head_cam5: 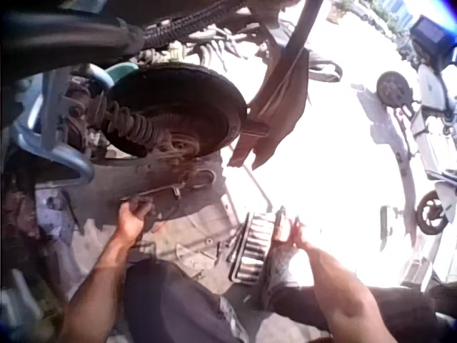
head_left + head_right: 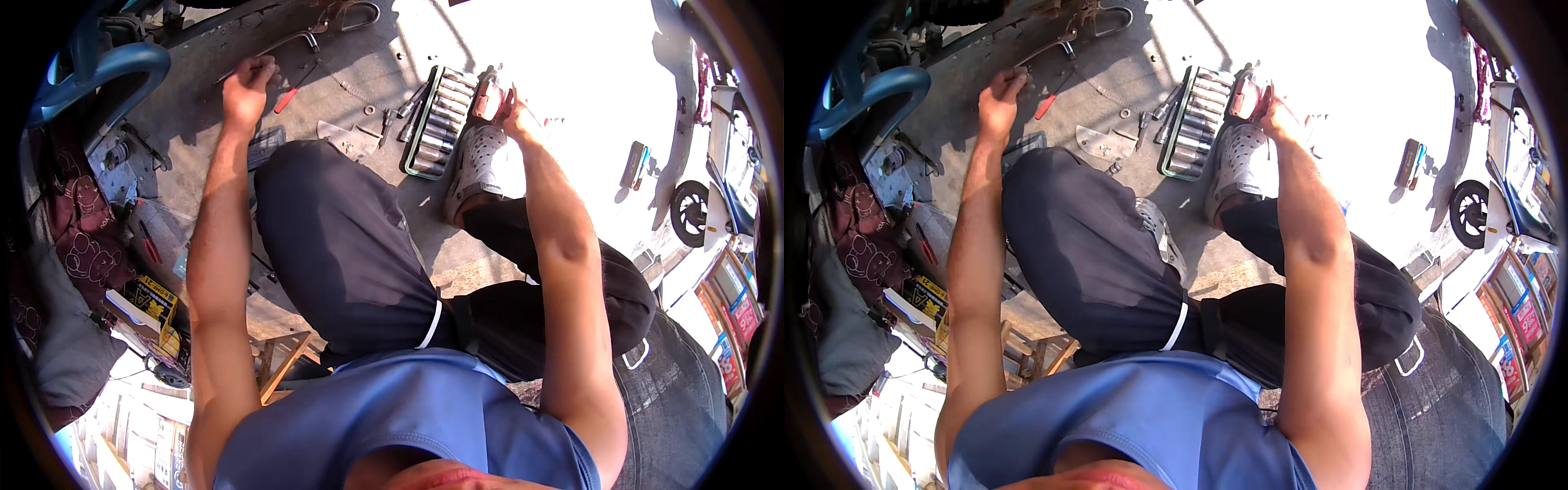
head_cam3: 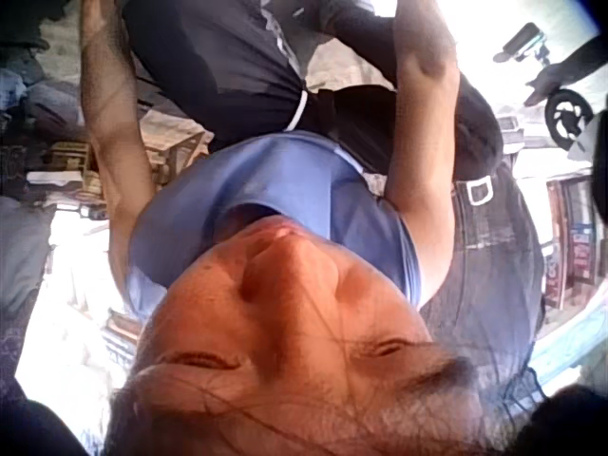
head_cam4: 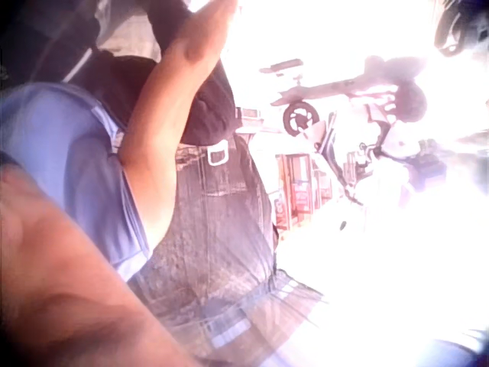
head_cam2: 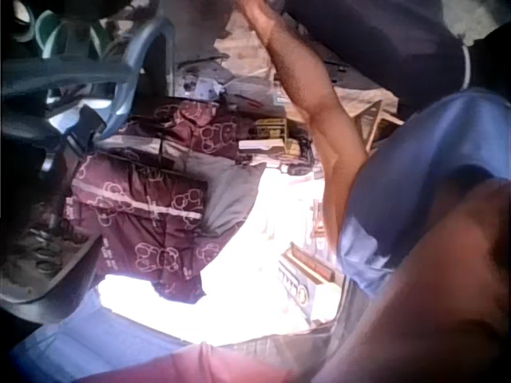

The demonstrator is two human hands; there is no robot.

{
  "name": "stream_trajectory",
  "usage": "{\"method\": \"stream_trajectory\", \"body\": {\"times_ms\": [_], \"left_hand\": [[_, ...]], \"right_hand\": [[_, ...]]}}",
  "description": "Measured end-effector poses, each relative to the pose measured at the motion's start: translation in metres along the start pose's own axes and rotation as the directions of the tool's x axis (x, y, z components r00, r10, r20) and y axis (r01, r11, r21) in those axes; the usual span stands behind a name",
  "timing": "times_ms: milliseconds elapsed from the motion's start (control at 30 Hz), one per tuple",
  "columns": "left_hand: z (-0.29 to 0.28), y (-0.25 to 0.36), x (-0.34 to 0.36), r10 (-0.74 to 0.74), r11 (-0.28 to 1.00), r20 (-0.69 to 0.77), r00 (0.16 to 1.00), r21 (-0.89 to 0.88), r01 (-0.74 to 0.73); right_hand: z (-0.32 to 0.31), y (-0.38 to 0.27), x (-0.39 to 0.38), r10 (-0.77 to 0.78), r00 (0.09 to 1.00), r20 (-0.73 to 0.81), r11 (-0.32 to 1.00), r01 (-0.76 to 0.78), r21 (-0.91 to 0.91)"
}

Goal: The person uses an impact driver and a socket to loosen and tighten bolts on the rear assembly of a motorcycle, while also handling a seat component.

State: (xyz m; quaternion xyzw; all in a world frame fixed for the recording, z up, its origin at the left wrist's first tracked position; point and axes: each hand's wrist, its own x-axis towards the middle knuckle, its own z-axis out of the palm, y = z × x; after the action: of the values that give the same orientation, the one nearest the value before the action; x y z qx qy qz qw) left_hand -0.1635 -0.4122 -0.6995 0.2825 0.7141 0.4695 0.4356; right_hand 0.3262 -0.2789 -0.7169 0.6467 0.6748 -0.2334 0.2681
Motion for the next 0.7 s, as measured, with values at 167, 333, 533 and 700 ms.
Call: {"method": "stream_trajectory", "body": {"times_ms": [167,333,533,700], "left_hand": [[0.087,-0.021,-0.065,0.006,0.897,0.499,0.866,0.380,-0.225],[0.176,-0.047,-0.090,-0.012,0.629,0.447,0.894,0.699,-0.341],[0.199,-0.062,-0.094,-0.030,0.563,0.377,0.926,0.772,-0.296],[0.198,-0.052,-0.100,0.011,0.697,0.249,0.968,0.693,-0.186]], "right_hand": [[-0.014,0.034,0.008,-0.158,0.986,-0.052,0.930,0.166,0.328],[-0.121,0.015,-0.071,-0.302,0.947,0.106,0.869,0.228,0.438],[-0.209,0.020,-0.238,-0.406,0.897,-0.173,0.850,0.440,0.289],[-0.195,0.054,-0.310,-0.381,0.850,-0.363,0.859,0.471,0.200]]}}
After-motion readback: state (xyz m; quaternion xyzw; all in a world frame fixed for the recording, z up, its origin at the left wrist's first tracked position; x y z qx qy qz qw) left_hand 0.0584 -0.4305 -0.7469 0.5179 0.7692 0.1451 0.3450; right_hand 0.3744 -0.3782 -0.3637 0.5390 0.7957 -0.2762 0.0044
